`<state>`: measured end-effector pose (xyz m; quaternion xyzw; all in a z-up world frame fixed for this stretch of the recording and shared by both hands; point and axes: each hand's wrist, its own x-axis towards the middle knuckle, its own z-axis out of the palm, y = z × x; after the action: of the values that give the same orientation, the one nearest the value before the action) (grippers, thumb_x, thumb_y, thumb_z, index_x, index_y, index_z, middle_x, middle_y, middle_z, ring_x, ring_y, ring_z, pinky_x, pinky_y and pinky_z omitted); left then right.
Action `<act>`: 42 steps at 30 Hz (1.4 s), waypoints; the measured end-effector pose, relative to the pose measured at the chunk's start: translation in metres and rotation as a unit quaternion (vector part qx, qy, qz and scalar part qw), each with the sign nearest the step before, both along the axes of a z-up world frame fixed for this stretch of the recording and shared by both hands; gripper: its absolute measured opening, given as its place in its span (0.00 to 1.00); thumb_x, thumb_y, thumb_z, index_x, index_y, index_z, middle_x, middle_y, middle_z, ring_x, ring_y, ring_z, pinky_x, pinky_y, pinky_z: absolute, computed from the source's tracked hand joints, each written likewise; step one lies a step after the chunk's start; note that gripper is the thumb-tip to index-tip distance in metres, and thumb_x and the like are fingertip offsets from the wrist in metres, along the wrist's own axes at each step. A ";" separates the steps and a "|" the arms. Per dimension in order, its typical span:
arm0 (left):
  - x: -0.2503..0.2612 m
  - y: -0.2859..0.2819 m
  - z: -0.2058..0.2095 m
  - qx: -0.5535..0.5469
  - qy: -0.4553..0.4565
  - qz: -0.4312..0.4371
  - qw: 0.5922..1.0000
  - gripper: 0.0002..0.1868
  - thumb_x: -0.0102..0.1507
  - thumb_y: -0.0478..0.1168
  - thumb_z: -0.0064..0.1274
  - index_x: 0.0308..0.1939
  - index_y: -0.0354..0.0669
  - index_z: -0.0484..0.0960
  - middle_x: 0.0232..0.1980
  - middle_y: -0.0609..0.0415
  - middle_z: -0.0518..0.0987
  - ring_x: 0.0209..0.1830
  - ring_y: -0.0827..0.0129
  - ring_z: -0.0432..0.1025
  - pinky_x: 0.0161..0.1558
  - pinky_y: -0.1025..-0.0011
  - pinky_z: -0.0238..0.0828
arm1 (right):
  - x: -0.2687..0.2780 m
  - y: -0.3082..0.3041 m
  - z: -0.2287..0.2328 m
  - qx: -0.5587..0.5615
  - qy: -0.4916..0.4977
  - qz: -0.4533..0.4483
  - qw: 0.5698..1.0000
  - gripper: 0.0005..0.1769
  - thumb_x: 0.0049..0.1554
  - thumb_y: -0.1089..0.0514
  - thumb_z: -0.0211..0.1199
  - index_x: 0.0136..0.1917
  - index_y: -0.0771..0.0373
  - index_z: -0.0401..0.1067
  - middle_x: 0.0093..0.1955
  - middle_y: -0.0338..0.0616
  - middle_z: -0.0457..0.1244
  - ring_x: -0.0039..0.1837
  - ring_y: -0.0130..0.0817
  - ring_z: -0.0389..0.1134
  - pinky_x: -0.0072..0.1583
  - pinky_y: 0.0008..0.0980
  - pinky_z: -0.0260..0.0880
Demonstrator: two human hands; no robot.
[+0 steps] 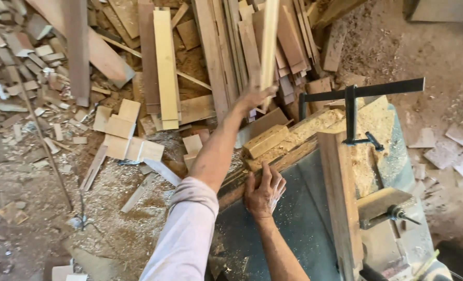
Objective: Operating a shaper machine to profile the edges of wooden planks in a workshop.
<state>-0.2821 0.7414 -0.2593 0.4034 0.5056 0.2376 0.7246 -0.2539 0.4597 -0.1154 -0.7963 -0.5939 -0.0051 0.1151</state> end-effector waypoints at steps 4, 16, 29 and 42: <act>0.019 -0.002 0.056 -0.038 -0.038 -0.043 0.998 0.68 0.53 0.79 0.59 0.83 0.47 0.46 0.79 0.33 0.60 0.80 0.41 0.54 0.80 0.47 0.44 | 0.006 0.001 -0.002 0.015 -0.008 0.023 1.000 0.30 0.59 0.40 0.62 0.71 0.48 0.66 0.61 0.39 0.55 0.64 0.44 0.58 0.58 0.42 0.60; -0.245 -0.360 -0.180 -0.271 0.268 0.135 0.915 0.44 0.61 0.72 0.49 0.76 0.59 0.66 0.71 0.48 0.73 0.70 0.55 0.70 0.66 0.58 0.66 | 0.041 0.003 -0.030 0.062 -0.019 0.165 0.984 0.22 0.64 0.52 0.63 0.68 0.63 0.69 0.60 0.52 0.54 0.65 0.58 0.59 0.64 0.57 0.58; -0.254 -0.542 -0.214 -0.324 0.310 0.044 0.893 0.28 0.60 0.52 0.44 0.58 0.41 0.79 0.60 0.40 0.79 0.61 0.41 0.72 0.57 0.49 0.70 | 0.004 0.008 -0.012 0.171 -0.069 0.183 0.966 0.23 0.73 0.44 0.54 0.59 0.68 0.75 0.51 0.55 0.58 0.53 0.47 0.56 0.47 0.51 0.60; -0.216 -0.404 -0.259 -0.289 0.206 0.213 0.910 0.27 0.67 0.50 0.48 0.67 0.41 0.73 0.67 0.43 0.76 0.66 0.47 0.70 0.63 0.55 0.66 | 0.006 0.007 -0.012 0.150 -0.023 0.223 0.963 0.23 0.75 0.50 0.57 0.53 0.74 0.79 0.54 0.52 0.58 0.57 0.44 0.56 0.50 0.47 0.65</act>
<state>-0.4984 0.3374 -0.5180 0.0988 0.7641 0.1419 0.6215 -0.2476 0.4663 -0.1278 -0.6169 -0.7513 -0.0868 0.2176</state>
